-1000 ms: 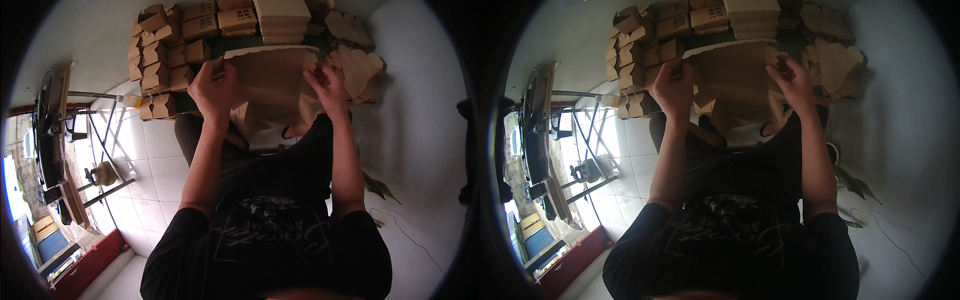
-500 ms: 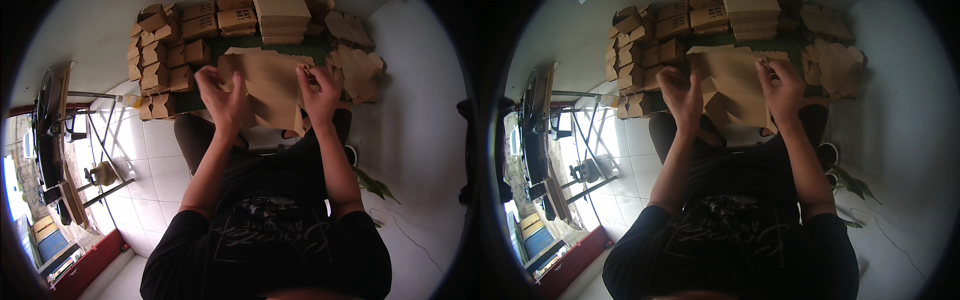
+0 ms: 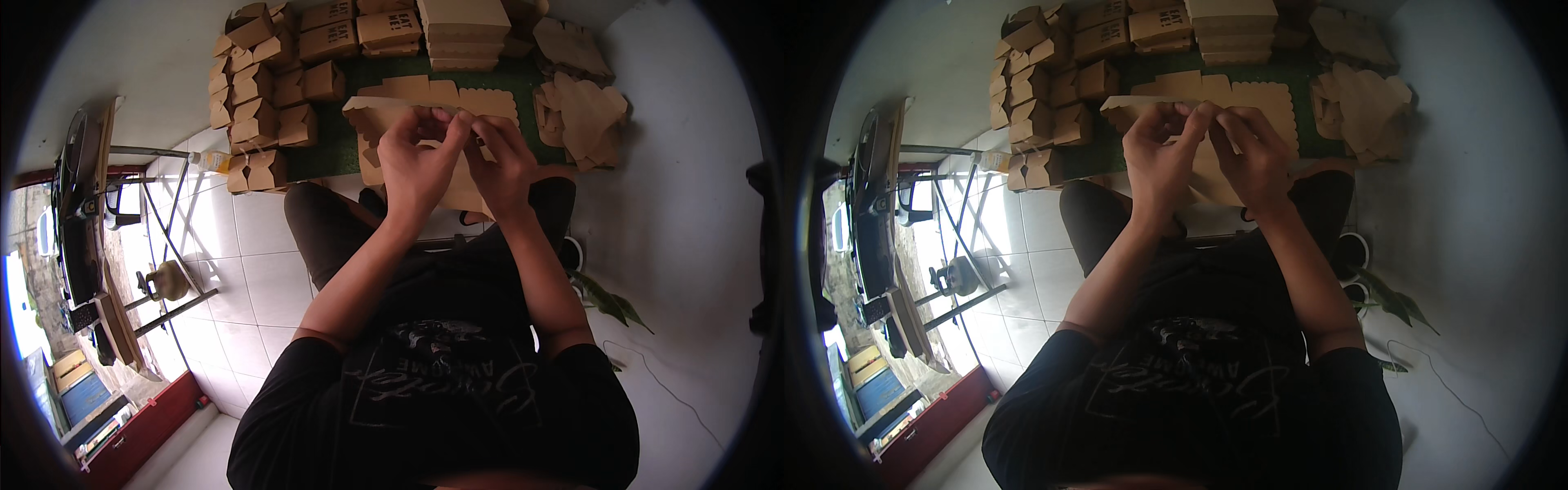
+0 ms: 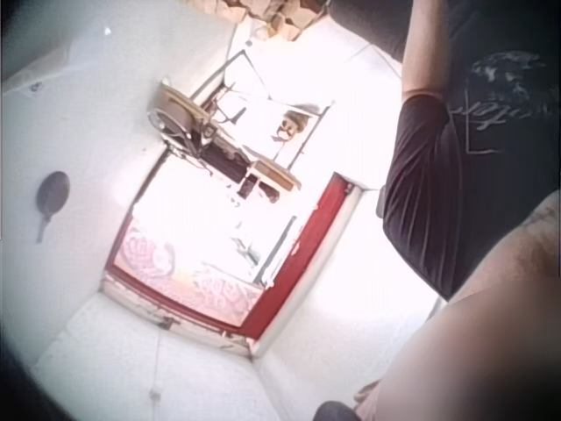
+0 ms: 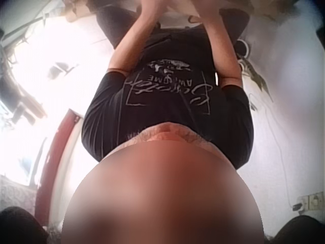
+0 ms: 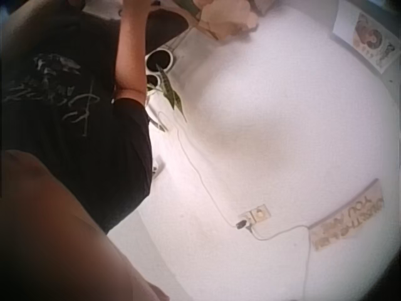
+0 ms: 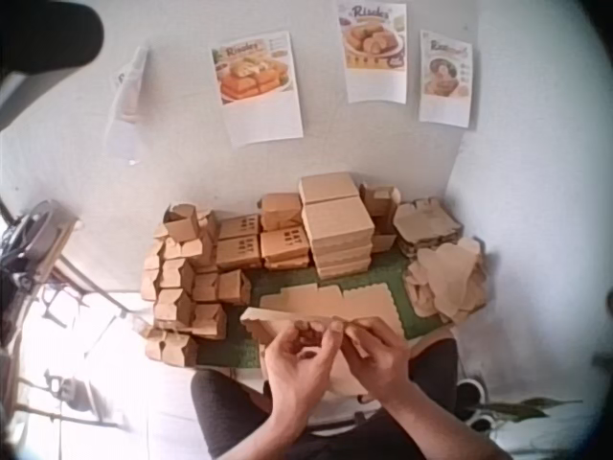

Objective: The person assembles flat cardboard box blanks into finished boxes by folding and interlocking the tabs. They handle each blank one at a time, fold the sides, and press the tabs into place to form the box shape.

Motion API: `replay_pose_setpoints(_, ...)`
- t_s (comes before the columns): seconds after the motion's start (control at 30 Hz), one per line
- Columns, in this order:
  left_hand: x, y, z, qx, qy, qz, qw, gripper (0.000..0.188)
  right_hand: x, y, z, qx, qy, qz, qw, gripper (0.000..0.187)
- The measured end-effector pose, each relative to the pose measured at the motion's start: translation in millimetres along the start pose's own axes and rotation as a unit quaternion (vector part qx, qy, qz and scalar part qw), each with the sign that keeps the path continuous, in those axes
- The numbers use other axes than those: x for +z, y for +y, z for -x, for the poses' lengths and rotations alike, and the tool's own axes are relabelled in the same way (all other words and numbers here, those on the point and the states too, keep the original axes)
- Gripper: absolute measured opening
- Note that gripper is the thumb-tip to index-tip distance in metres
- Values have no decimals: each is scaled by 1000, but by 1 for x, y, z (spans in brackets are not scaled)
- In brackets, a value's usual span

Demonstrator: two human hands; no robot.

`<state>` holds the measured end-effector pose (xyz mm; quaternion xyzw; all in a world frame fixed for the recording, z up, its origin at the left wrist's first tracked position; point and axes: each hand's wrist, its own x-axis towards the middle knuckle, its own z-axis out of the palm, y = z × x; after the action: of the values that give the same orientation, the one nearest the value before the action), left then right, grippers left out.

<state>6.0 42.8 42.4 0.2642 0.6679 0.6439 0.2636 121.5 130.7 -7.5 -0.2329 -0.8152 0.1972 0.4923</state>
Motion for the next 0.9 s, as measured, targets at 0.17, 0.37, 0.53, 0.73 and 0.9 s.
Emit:
replay_pose_setpoints(0.17,-1,-7,1,-10,2,43,999,29,1,-1,-2,42,0,-35,998,25)
replay_pose_setpoints(0.37,-6,-12,-1,-8,16,49,999,25,0,-4,-1,71,-24,-44,996,28)
replay_pose_setpoints(0.53,-9,-14,-3,15,23,25,999,23,1,-1,-4,61,-26,-55,996,26)
replay_pose_setpoints(0.73,-14,-10,-5,25,25,-7,999,23,-1,0,-6,67,-50,-59,995,25)
replay_pose_setpoints(0.9,-18,-8,-5,-9,24,-4,1000,23,-1,-1,-8,91,-63,-73,991,24)
